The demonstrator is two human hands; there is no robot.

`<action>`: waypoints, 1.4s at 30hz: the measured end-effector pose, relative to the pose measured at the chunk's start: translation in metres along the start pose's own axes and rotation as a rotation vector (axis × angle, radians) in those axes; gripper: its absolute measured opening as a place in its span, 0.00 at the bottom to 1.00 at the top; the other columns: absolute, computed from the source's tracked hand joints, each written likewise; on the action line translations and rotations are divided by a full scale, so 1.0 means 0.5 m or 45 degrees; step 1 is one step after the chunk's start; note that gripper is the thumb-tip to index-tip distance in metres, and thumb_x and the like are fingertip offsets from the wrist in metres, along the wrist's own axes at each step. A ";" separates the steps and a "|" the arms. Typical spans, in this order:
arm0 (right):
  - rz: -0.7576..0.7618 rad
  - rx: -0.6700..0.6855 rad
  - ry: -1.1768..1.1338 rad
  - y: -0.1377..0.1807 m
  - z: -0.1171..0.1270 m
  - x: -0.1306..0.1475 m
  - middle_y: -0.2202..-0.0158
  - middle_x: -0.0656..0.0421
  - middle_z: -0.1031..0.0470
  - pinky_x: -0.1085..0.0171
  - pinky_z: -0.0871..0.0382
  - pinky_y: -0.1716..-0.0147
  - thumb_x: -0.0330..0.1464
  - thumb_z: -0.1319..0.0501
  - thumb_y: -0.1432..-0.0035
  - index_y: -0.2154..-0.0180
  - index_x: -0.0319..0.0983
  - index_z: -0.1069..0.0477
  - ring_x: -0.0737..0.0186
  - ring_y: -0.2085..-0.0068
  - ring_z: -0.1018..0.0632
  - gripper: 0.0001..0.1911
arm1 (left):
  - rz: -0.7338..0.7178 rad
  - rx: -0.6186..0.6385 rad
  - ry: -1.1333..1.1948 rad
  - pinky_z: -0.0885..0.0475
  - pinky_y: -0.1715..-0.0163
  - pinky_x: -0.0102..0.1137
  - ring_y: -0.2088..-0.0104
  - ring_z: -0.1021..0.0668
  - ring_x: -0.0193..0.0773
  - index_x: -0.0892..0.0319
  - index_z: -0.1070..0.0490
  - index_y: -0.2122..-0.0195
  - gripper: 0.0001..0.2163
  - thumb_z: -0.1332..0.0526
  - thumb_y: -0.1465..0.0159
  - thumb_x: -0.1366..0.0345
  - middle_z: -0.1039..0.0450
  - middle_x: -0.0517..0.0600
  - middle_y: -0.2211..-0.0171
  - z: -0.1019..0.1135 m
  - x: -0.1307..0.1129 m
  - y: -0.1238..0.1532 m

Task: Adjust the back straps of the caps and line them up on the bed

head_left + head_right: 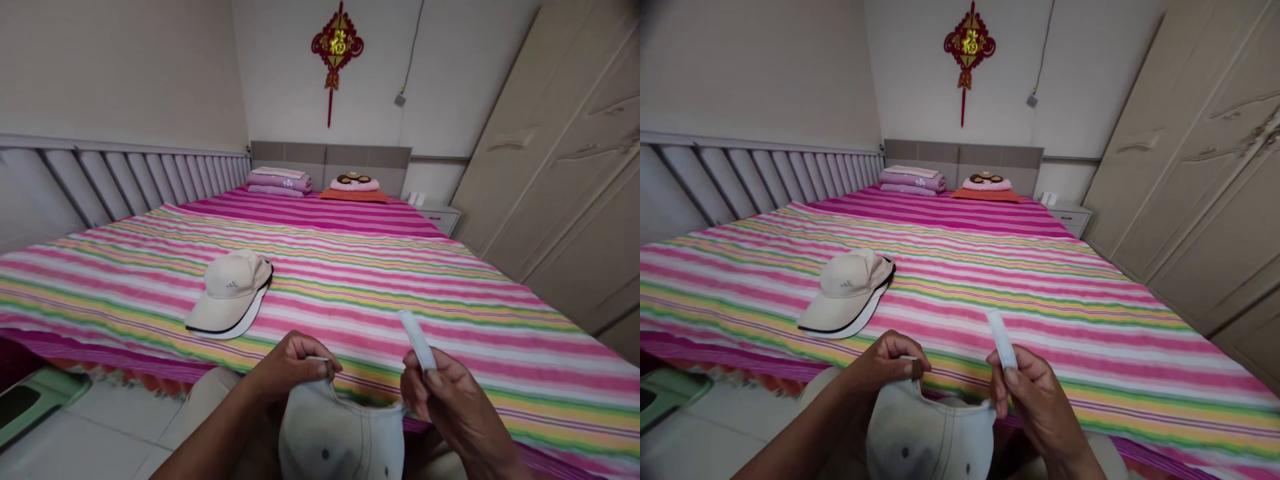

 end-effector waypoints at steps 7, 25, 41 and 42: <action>-0.012 -0.093 -0.104 0.001 -0.003 -0.004 0.83 0.63 0.33 0.71 0.45 0.83 0.37 0.37 0.51 0.71 0.38 0.28 0.75 0.85 0.35 0.08 | -0.020 -0.080 0.187 0.37 0.78 0.21 0.81 0.31 0.24 0.60 0.24 0.72 0.08 0.32 0.54 0.65 0.28 0.45 0.80 0.000 0.017 -0.007; -0.197 -0.202 -0.067 0.004 -0.013 -0.038 0.93 0.69 0.42 0.73 0.56 0.88 0.37 0.39 0.49 0.72 0.37 0.32 0.78 0.90 0.48 0.09 | -0.326 -0.210 -0.304 0.32 0.66 0.30 0.68 0.25 0.36 0.59 0.25 0.65 0.13 0.33 0.54 0.67 0.25 0.50 0.71 0.016 0.028 -0.011; -0.366 -0.104 0.038 -0.010 -0.070 -0.078 0.87 0.64 0.32 0.73 0.55 0.88 0.40 0.42 0.48 0.78 0.37 0.38 0.77 0.90 0.40 0.15 | -0.175 -0.280 0.633 0.38 0.82 0.21 0.81 0.29 0.28 0.61 0.28 0.71 0.13 0.31 0.56 0.63 0.25 0.49 0.76 -0.011 0.081 -0.023; -0.379 -0.092 0.045 -0.011 -0.074 -0.080 0.87 0.63 0.31 0.73 0.55 0.88 0.40 0.42 0.48 0.78 0.36 0.38 0.77 0.90 0.39 0.15 | -0.167 -0.263 0.666 0.37 0.82 0.21 0.80 0.28 0.29 0.62 0.28 0.70 0.13 0.31 0.56 0.63 0.25 0.50 0.75 -0.011 0.085 -0.026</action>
Point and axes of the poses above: each hand's wrist, its own y-axis away from the middle knuckle, its own z-axis out of the back of the hand, x = y × z, the point moved 5 cm from there along -y, towards the middle knuckle
